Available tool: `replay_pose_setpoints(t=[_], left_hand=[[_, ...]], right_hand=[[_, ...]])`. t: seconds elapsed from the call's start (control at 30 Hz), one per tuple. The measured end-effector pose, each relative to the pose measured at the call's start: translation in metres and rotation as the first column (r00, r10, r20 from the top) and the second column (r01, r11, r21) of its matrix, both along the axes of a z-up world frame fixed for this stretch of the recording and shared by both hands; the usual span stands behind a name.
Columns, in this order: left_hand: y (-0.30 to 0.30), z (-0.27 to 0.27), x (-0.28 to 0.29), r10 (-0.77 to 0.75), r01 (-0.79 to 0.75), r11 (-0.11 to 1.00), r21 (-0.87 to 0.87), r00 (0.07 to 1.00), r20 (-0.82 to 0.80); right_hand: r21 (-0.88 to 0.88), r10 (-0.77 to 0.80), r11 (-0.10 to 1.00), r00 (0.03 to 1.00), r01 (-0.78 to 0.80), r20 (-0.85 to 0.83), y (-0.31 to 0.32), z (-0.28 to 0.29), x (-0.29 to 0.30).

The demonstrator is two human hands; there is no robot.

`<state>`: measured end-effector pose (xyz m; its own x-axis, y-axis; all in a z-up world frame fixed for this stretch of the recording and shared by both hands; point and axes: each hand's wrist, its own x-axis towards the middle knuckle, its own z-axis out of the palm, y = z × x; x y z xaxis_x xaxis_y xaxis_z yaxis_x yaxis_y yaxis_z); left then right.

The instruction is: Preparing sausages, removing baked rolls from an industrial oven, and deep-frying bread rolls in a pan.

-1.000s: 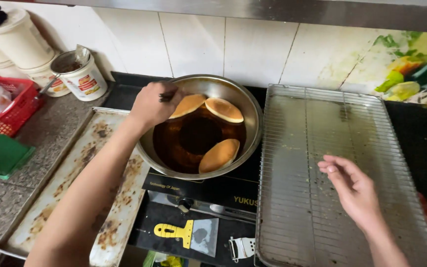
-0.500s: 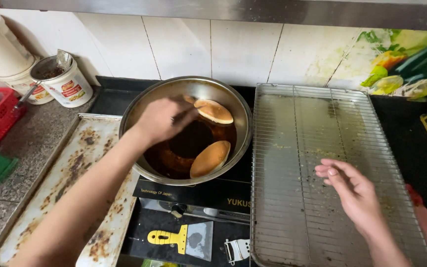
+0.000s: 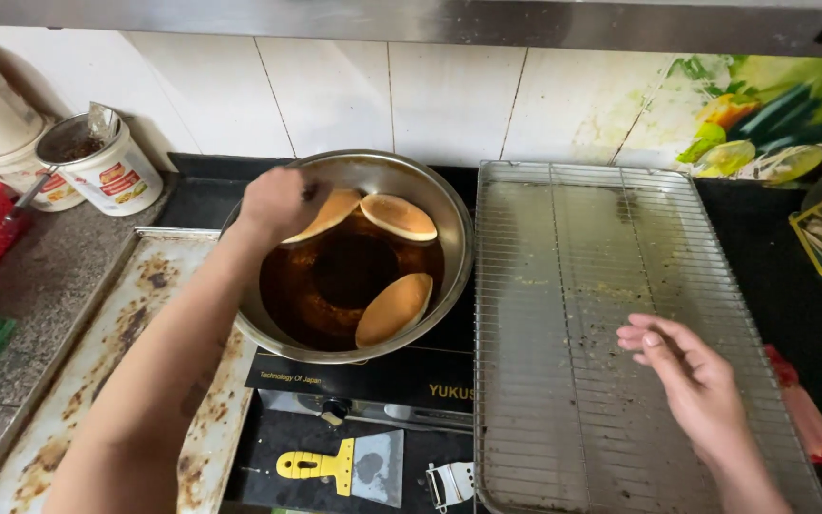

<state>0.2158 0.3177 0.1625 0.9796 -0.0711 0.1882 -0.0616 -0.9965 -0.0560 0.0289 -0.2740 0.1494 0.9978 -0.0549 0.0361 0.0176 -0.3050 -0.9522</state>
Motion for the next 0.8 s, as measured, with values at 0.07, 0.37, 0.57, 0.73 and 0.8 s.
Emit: replay_pose_setpoints(t=[0.07, 0.37, 0.57, 0.73, 0.8], left_hand=[[0.014, 0.0, -0.012, 0.063, -0.052, 0.99, -0.13, 0.994, 0.087], [-0.002, 0.04, -0.062, 0.007, 0.032, 0.9, -0.434, 0.996, 0.089], [-0.006, 0.001, -0.073, -0.242, 0.326, 0.914, -0.241, 0.915, 0.322], [-0.005, -0.022, -0.062, -0.165, 0.191, 0.973, -0.129, 0.968, 0.188], [-0.008, -0.02, -0.059, -0.158, 0.171, 0.98, -0.103, 0.98, 0.119]], right_hand=[[0.002, -0.029, 1.0, 0.999, 0.029, -0.04, 0.0, 0.0, 0.0], [0.044, 0.014, 0.999, 0.999, -0.013, -0.03, 0.006, -0.01, 0.01], [0.061, 0.063, 0.996, 0.998, -0.063, -0.002, 0.001, -0.023, 0.018], [0.027, 0.045, 0.999, 0.999, -0.044, -0.024, 0.0, -0.017, 0.02], [0.003, 0.036, 0.999, 0.999, -0.036, -0.034, -0.002, -0.014, 0.019]])
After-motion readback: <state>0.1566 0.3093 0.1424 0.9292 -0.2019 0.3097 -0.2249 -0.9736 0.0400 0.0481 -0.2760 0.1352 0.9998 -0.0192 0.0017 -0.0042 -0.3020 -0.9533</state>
